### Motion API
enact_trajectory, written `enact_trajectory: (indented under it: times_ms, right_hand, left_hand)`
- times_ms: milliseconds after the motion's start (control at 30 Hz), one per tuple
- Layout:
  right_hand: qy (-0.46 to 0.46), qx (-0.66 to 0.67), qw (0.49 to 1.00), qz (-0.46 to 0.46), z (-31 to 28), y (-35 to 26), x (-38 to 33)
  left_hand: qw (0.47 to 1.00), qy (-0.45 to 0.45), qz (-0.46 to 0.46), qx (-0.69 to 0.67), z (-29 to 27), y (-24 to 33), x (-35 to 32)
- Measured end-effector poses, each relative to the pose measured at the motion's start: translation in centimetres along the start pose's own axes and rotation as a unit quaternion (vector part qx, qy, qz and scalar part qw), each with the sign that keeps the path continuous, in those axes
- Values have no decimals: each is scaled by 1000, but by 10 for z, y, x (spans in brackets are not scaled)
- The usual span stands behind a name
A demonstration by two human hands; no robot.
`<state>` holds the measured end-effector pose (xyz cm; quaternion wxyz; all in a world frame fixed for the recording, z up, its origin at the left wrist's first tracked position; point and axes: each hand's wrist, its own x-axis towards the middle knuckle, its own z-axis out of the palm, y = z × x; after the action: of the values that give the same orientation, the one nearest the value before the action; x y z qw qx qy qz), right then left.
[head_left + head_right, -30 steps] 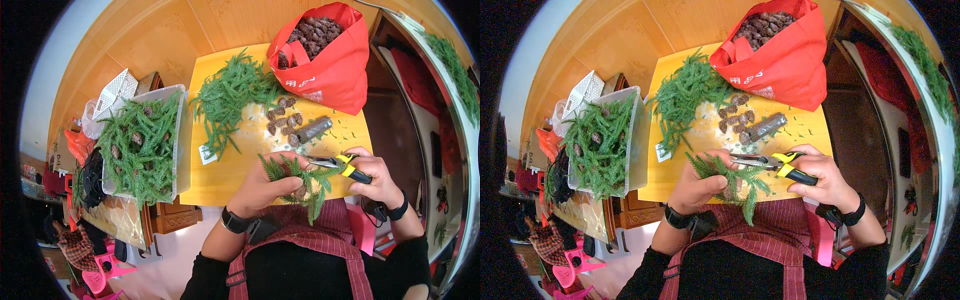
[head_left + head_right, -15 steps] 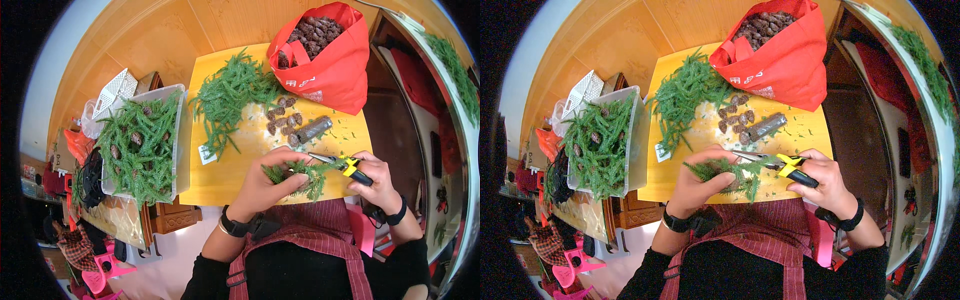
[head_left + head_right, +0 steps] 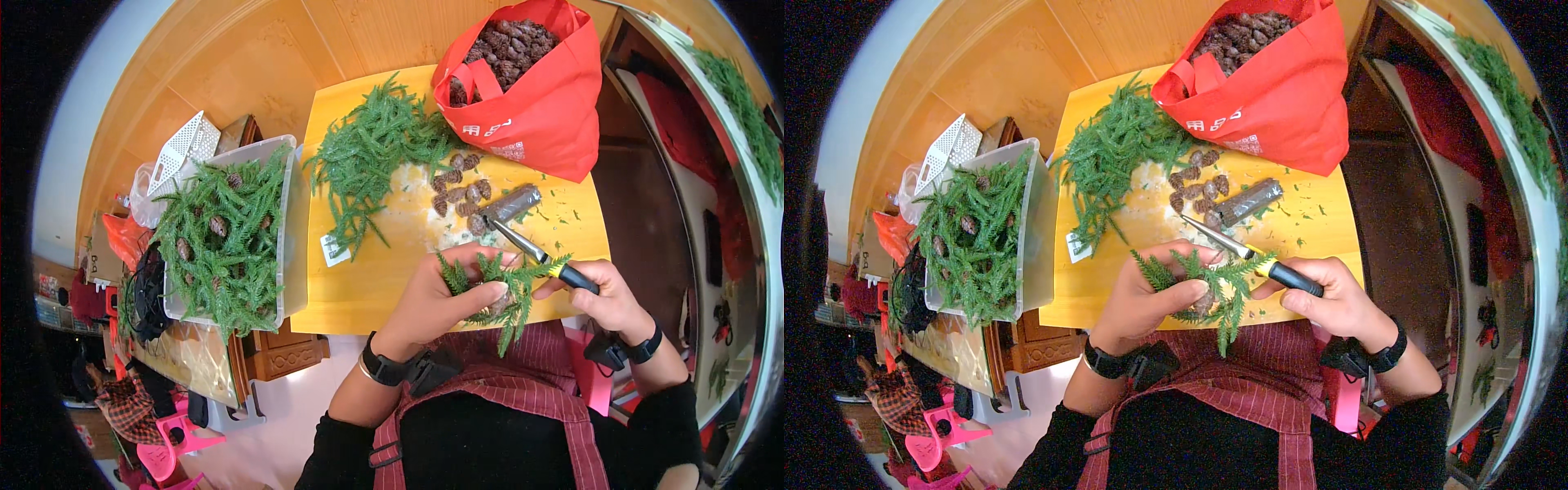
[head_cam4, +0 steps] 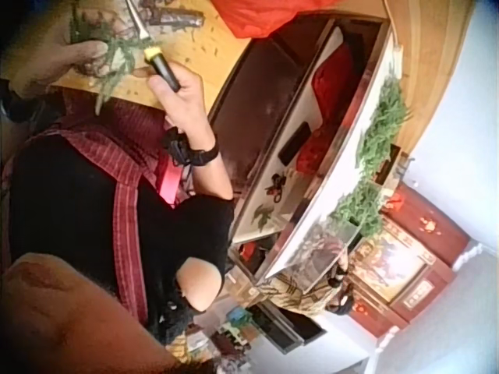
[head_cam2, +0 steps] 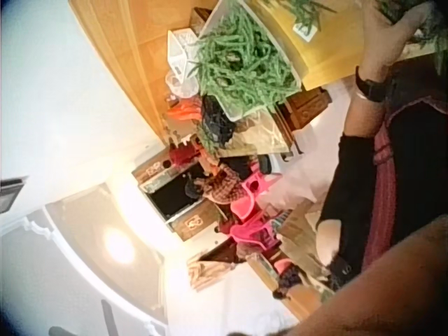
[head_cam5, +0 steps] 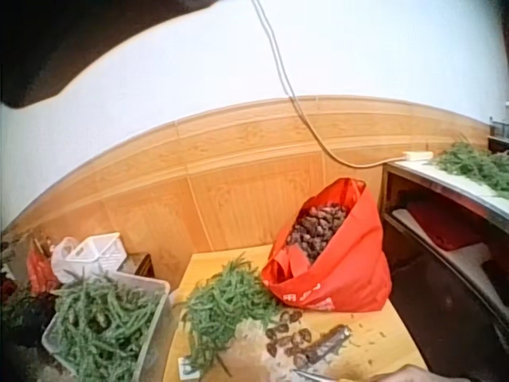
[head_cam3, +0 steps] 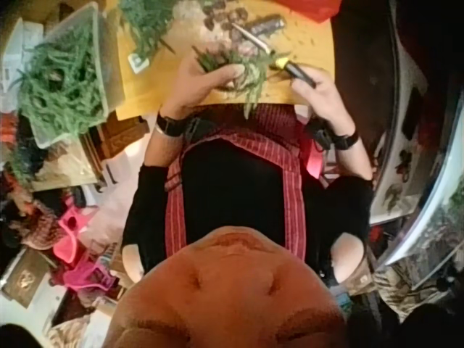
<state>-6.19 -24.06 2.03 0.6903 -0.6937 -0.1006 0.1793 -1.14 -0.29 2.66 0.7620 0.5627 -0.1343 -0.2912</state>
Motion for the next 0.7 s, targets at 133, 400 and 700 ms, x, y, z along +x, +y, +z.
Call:
enact_trajectory:
  times_ms: [133,400,700]
  right_hand:
    - [-12,3,1000,25,0,-1,1]
    - [14,5,999,-28,4,6,2]
    - [44,-88,995,17,5,2,-2]
  left_hand:
    - [1000,2,-7,4,1,0,0]
    - [1000,-11,16,-10,4,-1,2]
    - [1000,-16,22,16,4,-2,3]
